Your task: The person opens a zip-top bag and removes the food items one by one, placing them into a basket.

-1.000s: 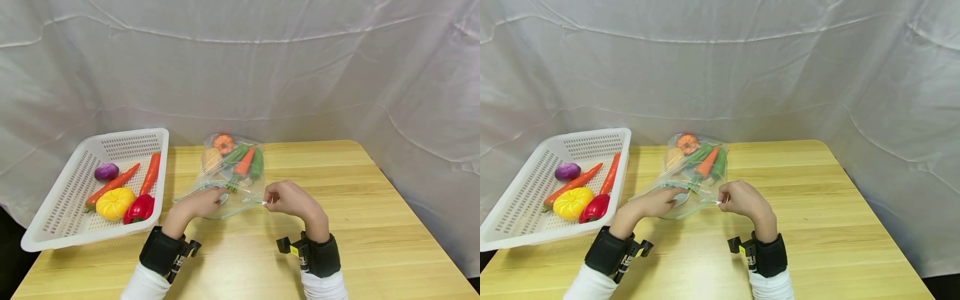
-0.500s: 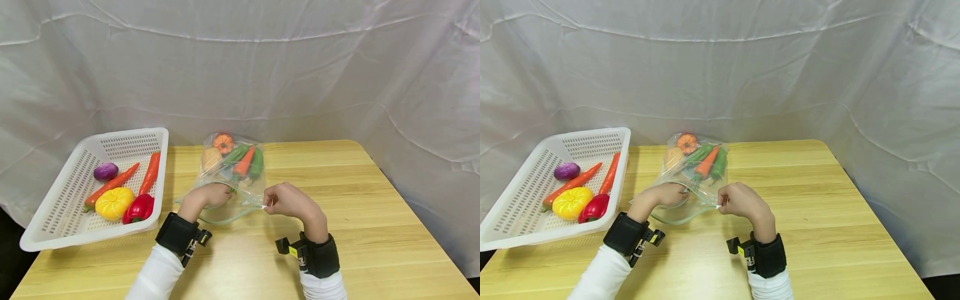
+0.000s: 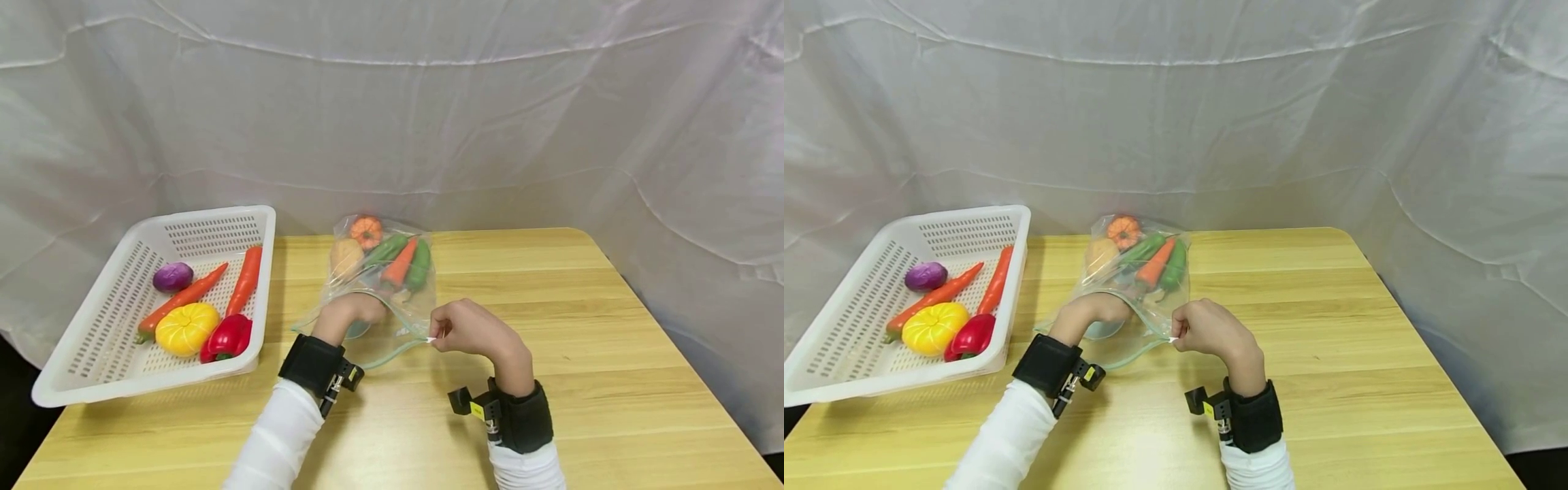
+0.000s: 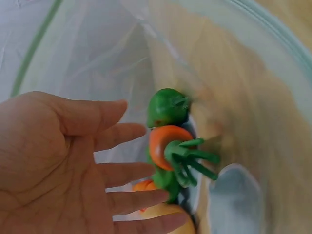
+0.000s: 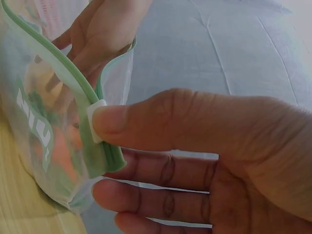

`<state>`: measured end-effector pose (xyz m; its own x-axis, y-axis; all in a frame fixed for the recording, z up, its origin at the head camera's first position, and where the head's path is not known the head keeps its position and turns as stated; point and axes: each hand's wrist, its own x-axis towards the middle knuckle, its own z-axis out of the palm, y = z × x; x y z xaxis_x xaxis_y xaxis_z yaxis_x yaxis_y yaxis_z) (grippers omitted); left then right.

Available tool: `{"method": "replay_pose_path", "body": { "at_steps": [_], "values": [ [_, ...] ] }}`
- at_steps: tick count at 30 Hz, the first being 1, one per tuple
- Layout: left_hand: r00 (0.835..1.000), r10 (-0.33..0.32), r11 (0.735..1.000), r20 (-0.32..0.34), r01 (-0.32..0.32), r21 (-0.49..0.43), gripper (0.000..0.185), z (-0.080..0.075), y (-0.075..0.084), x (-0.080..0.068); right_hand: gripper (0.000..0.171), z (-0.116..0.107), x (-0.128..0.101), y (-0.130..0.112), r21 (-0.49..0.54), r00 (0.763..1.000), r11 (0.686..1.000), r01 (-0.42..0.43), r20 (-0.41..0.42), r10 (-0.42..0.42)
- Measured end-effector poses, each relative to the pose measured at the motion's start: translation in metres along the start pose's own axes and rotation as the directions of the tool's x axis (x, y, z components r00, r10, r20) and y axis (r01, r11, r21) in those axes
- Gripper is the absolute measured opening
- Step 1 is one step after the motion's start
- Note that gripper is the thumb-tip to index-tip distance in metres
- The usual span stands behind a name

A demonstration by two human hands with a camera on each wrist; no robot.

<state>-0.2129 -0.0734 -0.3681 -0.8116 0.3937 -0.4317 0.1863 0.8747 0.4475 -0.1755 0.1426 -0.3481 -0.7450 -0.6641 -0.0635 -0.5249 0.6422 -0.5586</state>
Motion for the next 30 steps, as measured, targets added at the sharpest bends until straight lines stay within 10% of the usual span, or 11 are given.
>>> {"method": "replay_pose_path", "body": {
  "at_steps": [15, 19, 26, 30],
  "values": [
    [0.966, -0.029, 0.987, -0.256, 0.069, 0.147, 0.026, 0.008, -0.003, 0.048, 0.011, 0.001, 0.0, -0.002, -0.006, 1.0, 1.0, 0.029, -0.006, -0.029],
    [0.963, -0.033, 0.988, -0.267, 0.072, 0.139, 0.029, 0.007, -0.005, 0.051, 0.011, 0.001, 0.001, -0.003, -0.006, 1.0, 1.0, 0.021, -0.001, -0.021],
    [0.927, 0.096, 0.982, -0.363, -0.029, 0.184, 0.086, 0.008, -0.016, 0.07, 0.012, 0.001, 0.001, -0.003, -0.006, 1.0, 1.0, 0.021, 0.0, -0.021],
    [0.917, 0.097, 0.985, -0.387, -0.033, 0.167, 0.082, 0.009, -0.013, 0.071, 0.012, 0.001, 0.001, -0.002, -0.004, 1.0, 1.0, 0.024, 0.002, -0.024]
  ]
}}
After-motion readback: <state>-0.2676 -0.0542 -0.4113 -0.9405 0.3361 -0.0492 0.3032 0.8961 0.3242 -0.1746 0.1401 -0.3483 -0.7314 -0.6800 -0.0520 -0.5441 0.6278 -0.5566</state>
